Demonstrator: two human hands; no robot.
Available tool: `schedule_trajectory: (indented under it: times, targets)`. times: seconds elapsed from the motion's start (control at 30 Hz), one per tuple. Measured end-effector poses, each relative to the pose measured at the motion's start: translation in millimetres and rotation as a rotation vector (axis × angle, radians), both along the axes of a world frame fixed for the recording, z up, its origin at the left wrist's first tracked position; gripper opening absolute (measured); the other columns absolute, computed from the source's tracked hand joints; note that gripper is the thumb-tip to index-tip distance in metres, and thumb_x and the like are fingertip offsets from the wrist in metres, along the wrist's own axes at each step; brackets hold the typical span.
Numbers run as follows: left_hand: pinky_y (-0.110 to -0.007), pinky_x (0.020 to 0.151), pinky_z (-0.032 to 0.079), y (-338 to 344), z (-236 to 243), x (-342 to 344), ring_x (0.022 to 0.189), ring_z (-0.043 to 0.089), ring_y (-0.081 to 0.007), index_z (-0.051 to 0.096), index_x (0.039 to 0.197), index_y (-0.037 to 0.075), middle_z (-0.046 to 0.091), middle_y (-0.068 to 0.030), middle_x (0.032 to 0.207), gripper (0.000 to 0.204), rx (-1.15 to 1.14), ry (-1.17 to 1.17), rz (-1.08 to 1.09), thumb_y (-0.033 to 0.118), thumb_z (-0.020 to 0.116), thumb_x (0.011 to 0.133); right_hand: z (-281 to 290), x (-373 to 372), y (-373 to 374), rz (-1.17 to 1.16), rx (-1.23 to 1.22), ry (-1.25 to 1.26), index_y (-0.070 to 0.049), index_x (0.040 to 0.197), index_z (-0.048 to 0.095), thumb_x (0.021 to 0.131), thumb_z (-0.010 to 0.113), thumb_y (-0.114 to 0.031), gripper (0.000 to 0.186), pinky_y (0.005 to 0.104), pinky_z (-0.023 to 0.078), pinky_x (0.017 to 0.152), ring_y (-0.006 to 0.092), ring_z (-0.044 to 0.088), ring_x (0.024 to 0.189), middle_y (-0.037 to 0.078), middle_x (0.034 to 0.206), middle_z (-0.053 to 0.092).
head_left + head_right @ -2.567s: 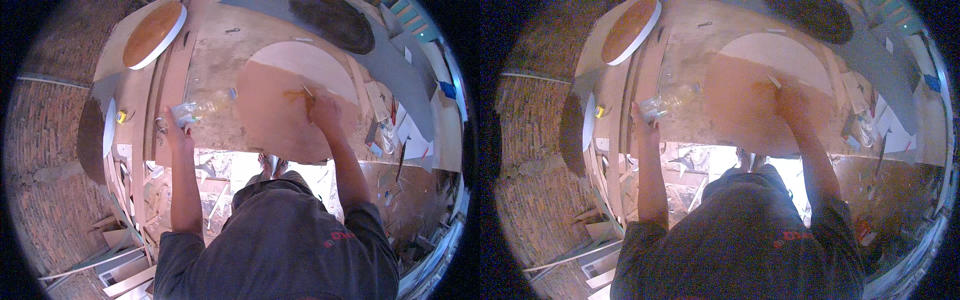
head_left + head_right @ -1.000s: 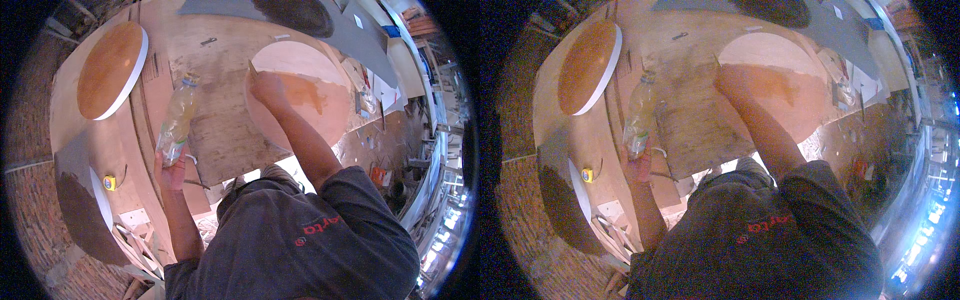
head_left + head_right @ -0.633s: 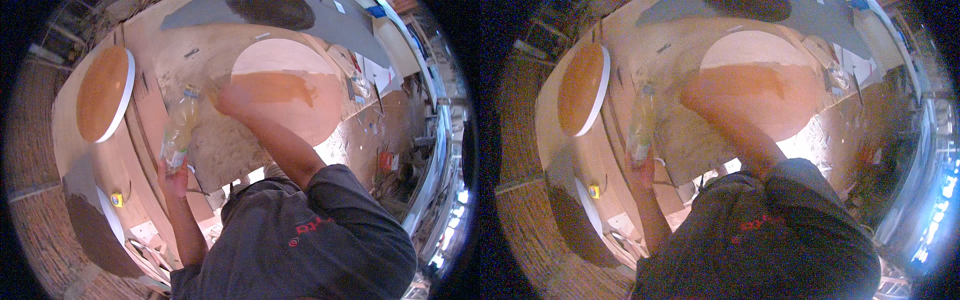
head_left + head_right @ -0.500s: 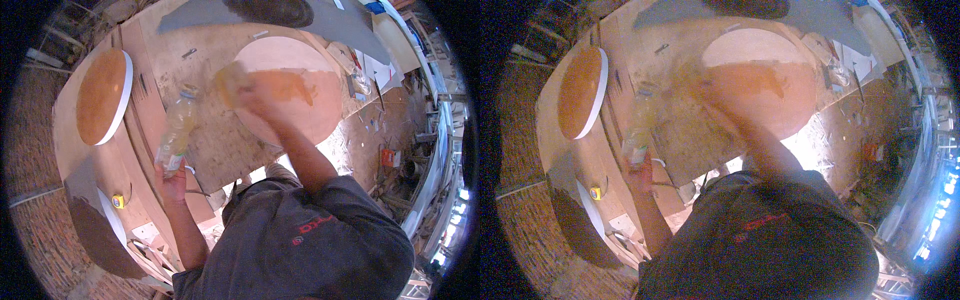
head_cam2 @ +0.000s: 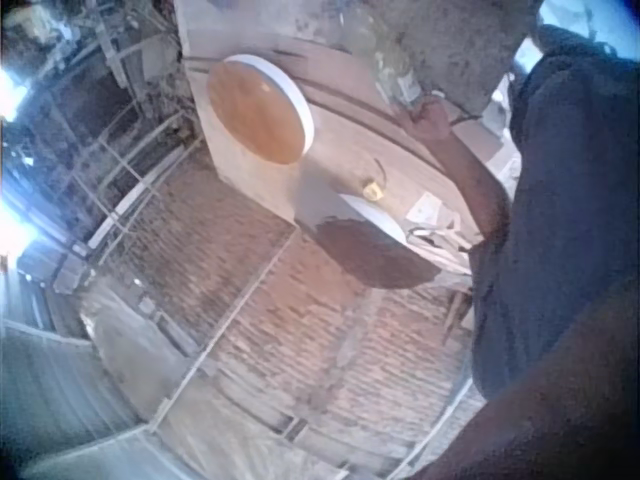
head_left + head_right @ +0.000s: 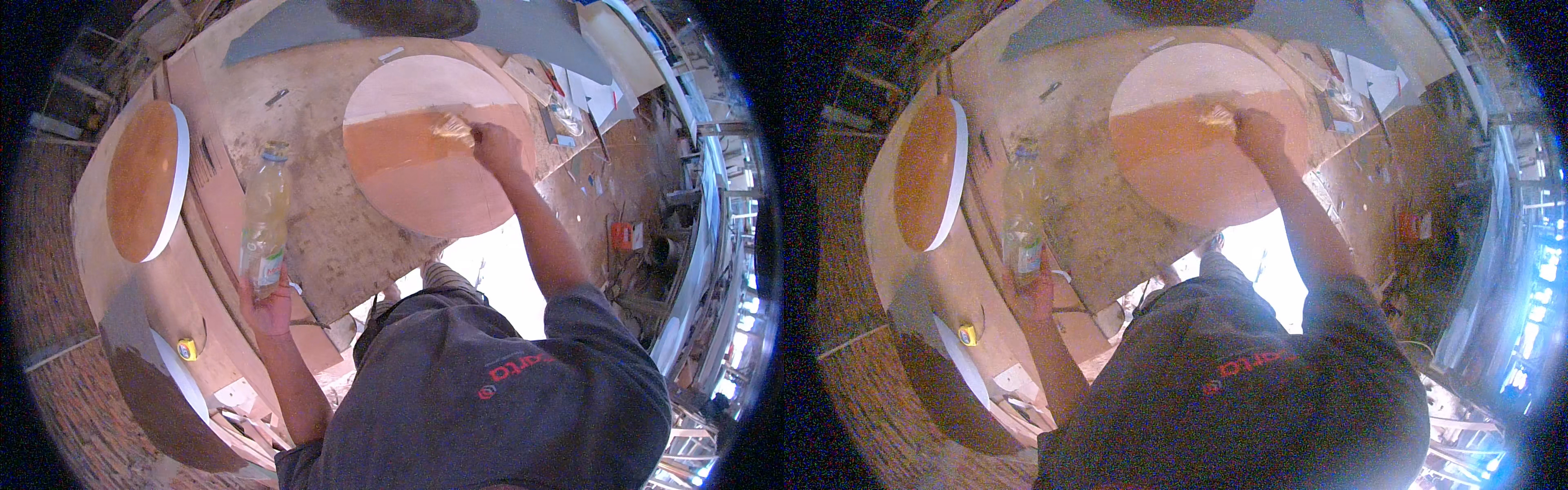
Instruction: The person pours a yellow liquid from a plastic bottle onto a dark circular wooden surface and spreads it with a small rectangular pad. The person then moves to a lighter circular wooden surface and repeats the pouring and spreading process.
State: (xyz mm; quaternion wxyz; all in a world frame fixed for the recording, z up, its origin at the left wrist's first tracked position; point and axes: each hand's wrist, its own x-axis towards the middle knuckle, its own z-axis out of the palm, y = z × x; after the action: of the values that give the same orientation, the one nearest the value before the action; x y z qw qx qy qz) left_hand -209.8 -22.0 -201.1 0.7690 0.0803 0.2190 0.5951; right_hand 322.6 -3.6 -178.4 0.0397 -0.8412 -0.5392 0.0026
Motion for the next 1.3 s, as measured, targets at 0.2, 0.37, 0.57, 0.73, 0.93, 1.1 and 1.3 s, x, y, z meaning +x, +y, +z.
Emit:
schedule_trajectory:
  times: [0.2, 0.37, 0.57, 0.73, 0.93, 1.1, 1.3]
  targets:
    - [-0.054, 0.114, 0.046, 0.2, 2.5, -3.5, 0.136, 0.054, -0.0374, 0.054, 0.142, 0.002, 0.056, -0.0180, 0.148, 0.053, -0.035, 0.061, 0.014, 0.029, 0.066, 0.098, 24.7, -28.6, 22.3, 0.006, -0.094, 0.088, -0.013, 0.109, 0.077, 0.090, 0.062, -0.026, 0.027, 0.0528, 0.058, 0.082, 0.0402, 0.074, 0.087, 0.019, 0.089, 0.075]
    - [-0.053, 0.112, 0.047, 0.3, 3.6, -3.2, 0.136, 0.054, -0.0363, 0.054, 0.142, 0.002, 0.056, -0.0171, 0.147, 0.052, -0.025, -0.021, 0.028, 0.028, 0.066, 0.098, -2.5, -115.0, 27.0, 0.331, 0.213, 0.163, -0.012, 0.105, 0.078, 0.088, 0.062, -0.021, 0.025, 0.0545, 0.057, 0.078, 0.0411, 0.073, 0.083, 0.020, 0.089, 0.075]
    - [-0.053, 0.113, 0.047, 3.3, 6.2, -2.9, 0.134, 0.056, -0.0364, 0.054, 0.142, 0.002, 0.057, -0.0174, 0.147, 0.053, 0.064, 0.000, -0.013, 0.029, 0.066, 0.098, 4.0, -196.3, 17.8, 0.326, -0.139, 0.272, -0.005, 0.106, 0.077, 0.085, 0.062, -0.016, 0.028, 0.0530, 0.056, 0.080, 0.0419, 0.072, 0.088, 0.021, 0.093, 0.075]
    - [-0.053, 0.114, 0.046, -3.4, 5.7, -15.4, 0.136, 0.054, -0.0373, 0.052, 0.144, 0.001, 0.055, -0.0188, 0.148, 0.053, 0.032, 0.020, 0.049, 0.028, 0.065, 0.100, -6.2, -168.6, -13.5, 0.265, 0.104, 0.611, -0.005, 0.116, 0.075, 0.090, 0.063, -0.019, 0.032, 0.0509, 0.056, 0.082, 0.0433, 0.071, 0.091, 0.021, 0.096, 0.075]
    - [-0.052, 0.116, 0.044, -15.1, 5.4, -23.8, 0.138, 0.052, -0.0387, 0.049, 0.147, 0.000, 0.052, -0.0205, 0.151, 0.058, 0.027, 0.022, 0.034, 0.030, 0.065, 0.100, -2.9, -18.3, -31.9, 0.117, 0.232, 0.192, -0.017, 0.121, 0.074, 0.089, 0.068, -0.014, 0.033, 0.0463, 0.057, 0.085, 0.0361, 0.071, 0.095, 0.015, 0.102, 0.076]
    - [-0.054, 0.118, 0.042, -16.1, 13.9, -12.8, 0.138, 0.051, -0.0398, 0.049, 0.147, -0.001, 0.052, -0.0221, 0.151, 0.060, 0.050, 0.038, 0.006, 0.030, 0.067, 0.098, -38.2, 8.7, -42.9, 0.295, 0.153, 0.037, -0.018, 0.115, 0.077, 0.089, 0.069, -0.016, 0.027, 0.0482, 0.058, 0.082, 0.0361, 0.073, 0.087, 0.014, 0.094, 0.076]
    - [-0.053, 0.116, 0.044, -18.6, 18.9, -4.1, 0.136, 0.053, -0.0395, 0.051, 0.144, -0.001, 0.054, -0.0209, 0.148, 0.057, 0.056, 0.033, -0.037, 0.028, 0.068, 0.098, -14.8, 51.5, -5.8, -0.018, 0.009, -0.019, -0.017, 0.107, 0.078, 0.087, 0.067, -0.023, 0.024, 0.0497, 0.059, 0.079, 0.0374, 0.073, 0.086, 0.015, 0.093, 0.076]
